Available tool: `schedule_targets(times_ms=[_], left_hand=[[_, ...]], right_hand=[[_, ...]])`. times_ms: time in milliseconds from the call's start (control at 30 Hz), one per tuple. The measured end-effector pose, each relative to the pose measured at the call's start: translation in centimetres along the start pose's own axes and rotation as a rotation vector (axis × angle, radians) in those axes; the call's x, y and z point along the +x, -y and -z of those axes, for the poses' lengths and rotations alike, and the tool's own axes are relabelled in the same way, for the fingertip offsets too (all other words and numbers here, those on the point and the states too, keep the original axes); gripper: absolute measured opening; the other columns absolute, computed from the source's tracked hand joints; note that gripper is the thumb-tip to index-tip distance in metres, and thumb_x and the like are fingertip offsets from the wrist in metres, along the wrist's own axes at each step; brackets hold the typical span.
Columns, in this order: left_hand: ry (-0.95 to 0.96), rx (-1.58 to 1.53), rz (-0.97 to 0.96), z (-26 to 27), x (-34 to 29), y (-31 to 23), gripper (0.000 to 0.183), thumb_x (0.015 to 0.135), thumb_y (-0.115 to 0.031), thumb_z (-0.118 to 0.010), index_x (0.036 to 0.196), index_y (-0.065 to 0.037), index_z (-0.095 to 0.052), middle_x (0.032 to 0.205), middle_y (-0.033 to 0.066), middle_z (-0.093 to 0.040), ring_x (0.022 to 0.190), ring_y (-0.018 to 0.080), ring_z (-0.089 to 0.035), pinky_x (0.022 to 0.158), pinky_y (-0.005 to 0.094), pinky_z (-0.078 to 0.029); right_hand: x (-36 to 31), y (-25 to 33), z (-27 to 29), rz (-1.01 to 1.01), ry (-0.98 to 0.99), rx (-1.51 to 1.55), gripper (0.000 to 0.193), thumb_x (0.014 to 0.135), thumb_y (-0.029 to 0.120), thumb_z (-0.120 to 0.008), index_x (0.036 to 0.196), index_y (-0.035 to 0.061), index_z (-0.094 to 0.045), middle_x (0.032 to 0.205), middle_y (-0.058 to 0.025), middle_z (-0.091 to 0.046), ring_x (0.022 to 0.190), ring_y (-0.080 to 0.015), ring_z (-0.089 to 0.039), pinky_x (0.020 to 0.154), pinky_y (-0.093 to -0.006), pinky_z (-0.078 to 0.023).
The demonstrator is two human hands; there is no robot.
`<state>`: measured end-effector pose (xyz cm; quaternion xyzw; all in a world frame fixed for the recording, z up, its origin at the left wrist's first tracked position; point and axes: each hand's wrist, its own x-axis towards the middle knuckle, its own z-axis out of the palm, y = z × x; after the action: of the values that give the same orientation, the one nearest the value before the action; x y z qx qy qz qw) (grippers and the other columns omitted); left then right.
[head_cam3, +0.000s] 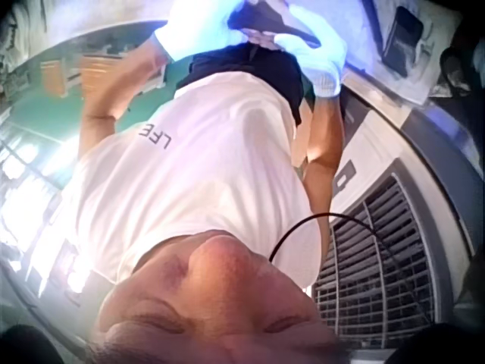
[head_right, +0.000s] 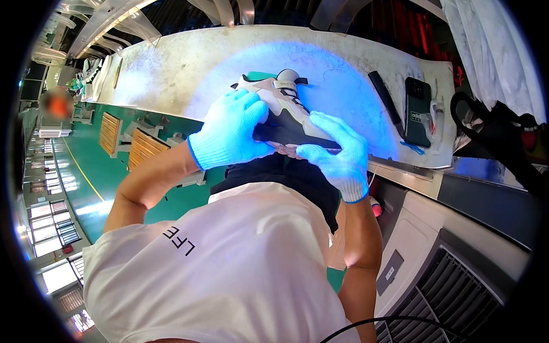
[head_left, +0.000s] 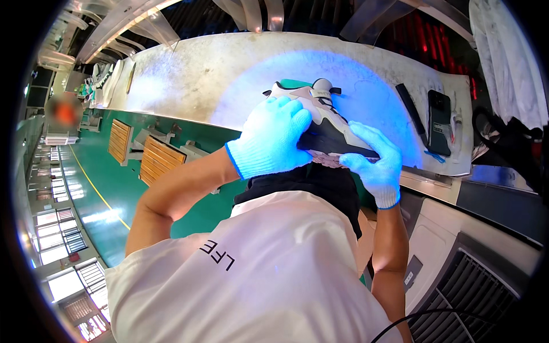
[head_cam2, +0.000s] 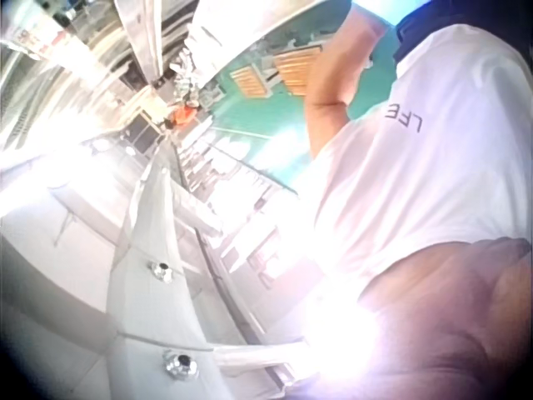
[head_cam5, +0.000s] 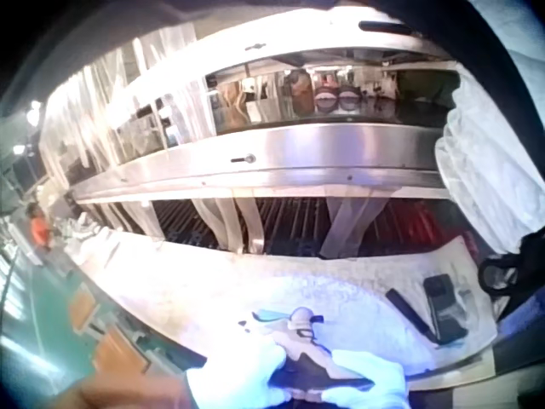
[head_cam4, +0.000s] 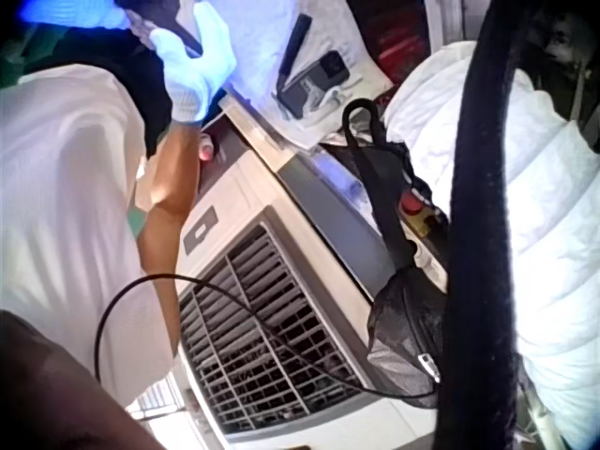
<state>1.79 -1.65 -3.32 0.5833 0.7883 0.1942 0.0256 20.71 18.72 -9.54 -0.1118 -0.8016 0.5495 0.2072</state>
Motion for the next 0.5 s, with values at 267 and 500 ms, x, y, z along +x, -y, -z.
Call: schedule_targets(times_ms=[267, 500], left_hand=[[0.056, -0.077, 0.11, 0.4, 1.3, 0.4, 0.054, 0.065, -0.034, -0.101, 0.105, -0.016, -0.069, 0.097, 0.0046, -0.069, 0.088, 0.0326, -0.071, 0.073, 0.0464, -0.058], [0.229, -0.135, 0.069, 1.8, 4.0, 1.5, 0.052, 0.066, -0.029, -0.095, 0.107, -0.014, -0.068, 0.105, 0.0056, -0.071, 0.094, 0.0315, -0.075, 0.071, 0.0473, -0.06]], right_hand=[[1.3, 1.2, 0.8, -0.122, 0.1, 0.053, 0.077, 0.076, 0.032, -0.105, 0.134, -0.0098, -0.075, 0.137, -0.0232, -0.078, 0.124, -0.0307, -0.076, 0.107, -0.041, -0.06], [6.8, 5.3, -0.2, -0.453, 0.408, -0.315, 0.091, 0.082, 0.041, -0.096, 0.153, -0.0048, -0.062, 0.128, -0.03, -0.077, 0.117, -0.043, -0.077, 0.1, -0.0468, -0.062]])
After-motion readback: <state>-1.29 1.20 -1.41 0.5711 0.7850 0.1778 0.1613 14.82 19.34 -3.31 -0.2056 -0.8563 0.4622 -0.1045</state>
